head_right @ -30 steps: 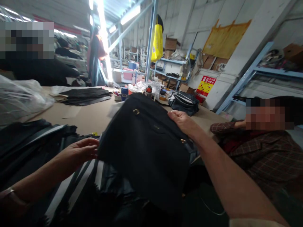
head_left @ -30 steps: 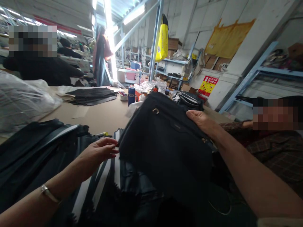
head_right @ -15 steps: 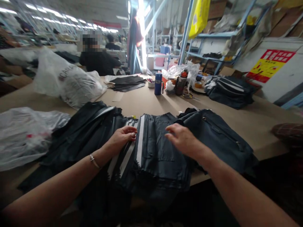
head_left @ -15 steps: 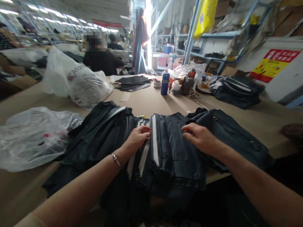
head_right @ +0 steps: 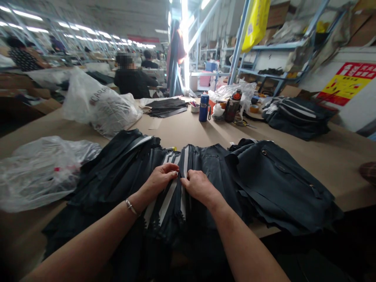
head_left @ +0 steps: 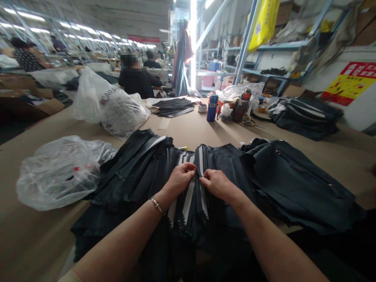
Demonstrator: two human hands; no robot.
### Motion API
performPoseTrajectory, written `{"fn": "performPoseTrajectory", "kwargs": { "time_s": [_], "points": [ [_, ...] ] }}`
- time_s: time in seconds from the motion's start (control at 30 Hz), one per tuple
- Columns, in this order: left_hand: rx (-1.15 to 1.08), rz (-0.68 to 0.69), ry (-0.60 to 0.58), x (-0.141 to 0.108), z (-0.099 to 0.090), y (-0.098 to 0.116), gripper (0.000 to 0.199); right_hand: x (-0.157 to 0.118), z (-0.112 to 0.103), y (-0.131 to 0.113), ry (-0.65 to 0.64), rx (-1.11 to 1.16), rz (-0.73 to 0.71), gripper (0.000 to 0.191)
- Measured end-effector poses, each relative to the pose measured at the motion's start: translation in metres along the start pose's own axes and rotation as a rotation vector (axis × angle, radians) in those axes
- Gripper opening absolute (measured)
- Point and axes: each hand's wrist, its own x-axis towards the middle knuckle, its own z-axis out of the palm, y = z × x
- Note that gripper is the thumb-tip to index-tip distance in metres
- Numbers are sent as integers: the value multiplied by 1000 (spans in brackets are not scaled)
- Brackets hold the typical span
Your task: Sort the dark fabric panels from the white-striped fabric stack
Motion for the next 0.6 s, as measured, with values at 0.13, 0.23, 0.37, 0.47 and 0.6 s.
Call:
{"fn": "performPoseTrajectory", "kwargs": {
  "time_s": [0.13,0.23,0.37,0.47,0.6],
  "points": [
    [48,15,6,-3,1,4,20,-5,-1,18,52,154,30,20],
    [42,30,26,-4,3,20,18,-9,3,30,143,319,80,19],
    [-5,21,14,-8,10,45,24,-21,5,29,159,605,90,32],
    [-43,-85,-81,-10,16,55,30,-35,-1,18,69,1081,108,40],
    [-73,-166,-36,-10,18,58,28,-50,-18,7,96,1390,194,36]
  ]
}}
